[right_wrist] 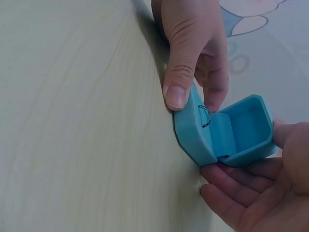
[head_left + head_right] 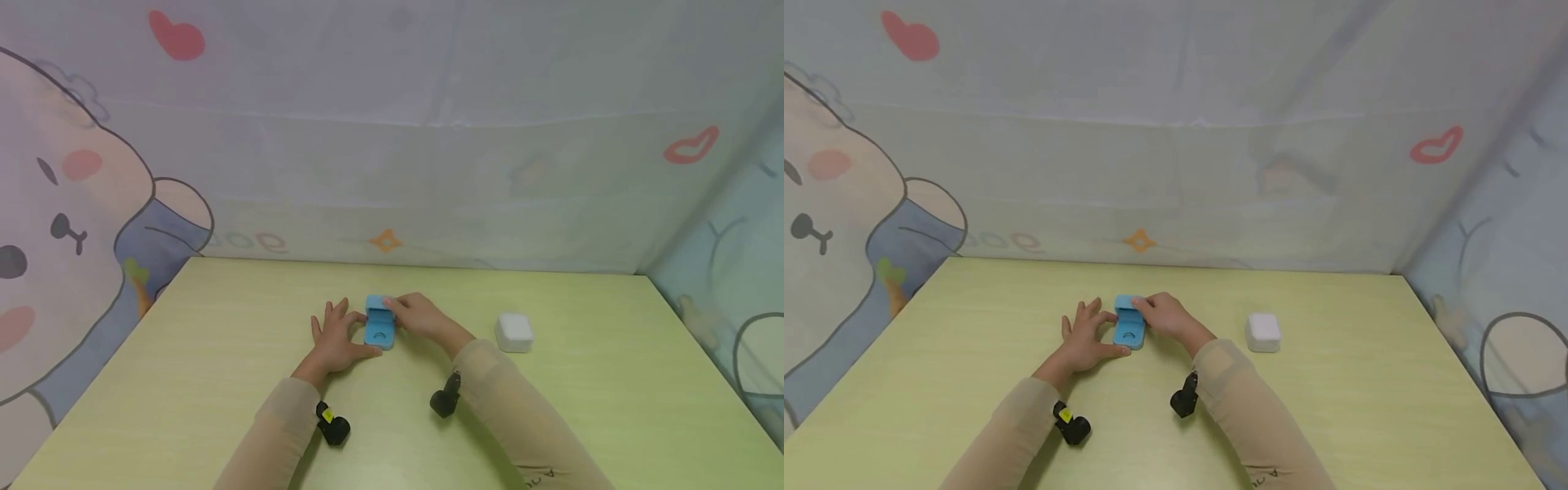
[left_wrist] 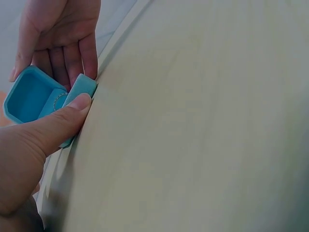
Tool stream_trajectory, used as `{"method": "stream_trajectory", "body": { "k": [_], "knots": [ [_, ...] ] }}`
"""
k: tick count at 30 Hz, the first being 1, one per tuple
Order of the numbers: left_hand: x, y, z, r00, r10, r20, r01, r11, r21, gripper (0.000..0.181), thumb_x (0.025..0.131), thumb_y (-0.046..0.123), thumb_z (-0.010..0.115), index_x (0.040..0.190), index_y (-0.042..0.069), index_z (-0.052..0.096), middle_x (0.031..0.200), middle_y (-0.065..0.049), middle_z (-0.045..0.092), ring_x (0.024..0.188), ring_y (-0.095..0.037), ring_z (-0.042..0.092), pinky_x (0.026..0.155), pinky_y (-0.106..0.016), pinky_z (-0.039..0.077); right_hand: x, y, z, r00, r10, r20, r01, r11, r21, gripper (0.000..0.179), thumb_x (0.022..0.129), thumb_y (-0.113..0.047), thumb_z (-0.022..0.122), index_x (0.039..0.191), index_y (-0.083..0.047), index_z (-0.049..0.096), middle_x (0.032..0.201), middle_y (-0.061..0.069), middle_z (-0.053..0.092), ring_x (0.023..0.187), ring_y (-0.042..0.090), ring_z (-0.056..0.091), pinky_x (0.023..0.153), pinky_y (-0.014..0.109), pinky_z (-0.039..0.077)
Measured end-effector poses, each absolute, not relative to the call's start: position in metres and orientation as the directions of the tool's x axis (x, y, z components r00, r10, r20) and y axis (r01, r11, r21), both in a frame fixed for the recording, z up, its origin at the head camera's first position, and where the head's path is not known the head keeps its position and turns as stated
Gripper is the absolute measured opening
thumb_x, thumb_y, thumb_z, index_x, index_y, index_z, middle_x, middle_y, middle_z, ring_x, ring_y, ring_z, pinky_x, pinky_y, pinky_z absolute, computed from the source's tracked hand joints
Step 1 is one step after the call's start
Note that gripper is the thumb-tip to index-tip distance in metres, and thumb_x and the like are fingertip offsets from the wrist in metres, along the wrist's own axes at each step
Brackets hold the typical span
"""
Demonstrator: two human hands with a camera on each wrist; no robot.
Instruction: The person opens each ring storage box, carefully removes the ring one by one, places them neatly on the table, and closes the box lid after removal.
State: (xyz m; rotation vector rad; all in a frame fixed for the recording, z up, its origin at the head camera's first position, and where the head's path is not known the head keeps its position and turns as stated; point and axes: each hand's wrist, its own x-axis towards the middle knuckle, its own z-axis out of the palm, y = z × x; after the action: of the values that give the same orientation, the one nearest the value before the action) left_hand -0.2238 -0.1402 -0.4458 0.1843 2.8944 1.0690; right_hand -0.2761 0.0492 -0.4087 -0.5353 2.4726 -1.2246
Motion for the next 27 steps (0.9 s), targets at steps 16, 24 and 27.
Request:
{"method": "stream_trajectory", "body": {
  "k": [16,24,27],
  "knots": [
    [-0.2255,-0.1379,-0.4448,-0.991,0.134,-0.018,0.090,0.753,0.652,0.056,0.076,0.040,0.077,0.121,0.013,0.057,0.157,-0.022,0.011,0.144,-0.044,-0.009,0.109,-0.064,-0.014,-0.2762,0.0469,-0.4087,-0.916,-0.375,-0.143,-0.115,0.587,-0.801,0.052,0.100,-0.042,0.041,0.120,0.001,0.062,0.079,0.015,0.065,0.064,0.018,0.056,0.059,0.024,0.044],
    [-0.2258,-0.1373,-0.4443,-0.991,0.130,-0.017,0.088,0.757,0.647,0.057,0.076,0.040,0.077,0.122,0.013,0.058,0.157,-0.022,0.011,0.144,-0.044,-0.009,0.109,-0.064,-0.014,-0.2751,0.0482,-0.4103,-0.936,-0.328,-0.131,-0.090,0.580,-0.809,0.055,0.098,-0.045,0.045,0.125,0.001,0.058,0.112,0.017,0.067,0.087,0.022,0.068,0.071,0.029,0.052],
    [-0.2256,-0.1374,-0.4440,-0.991,0.132,-0.015,0.091,0.757,0.647,0.058,0.076,0.040,0.077,0.122,0.012,0.058,0.157,-0.022,0.012,0.144,-0.045,-0.008,0.109,-0.065,-0.013,-0.2751,0.0494,-0.4110,-0.940,-0.319,-0.122,-0.095,0.589,-0.802,0.055,0.098,-0.045,0.045,0.126,-0.001,0.058,0.117,0.016,0.065,0.091,0.022,0.068,0.078,0.033,0.053]
  ]
}}
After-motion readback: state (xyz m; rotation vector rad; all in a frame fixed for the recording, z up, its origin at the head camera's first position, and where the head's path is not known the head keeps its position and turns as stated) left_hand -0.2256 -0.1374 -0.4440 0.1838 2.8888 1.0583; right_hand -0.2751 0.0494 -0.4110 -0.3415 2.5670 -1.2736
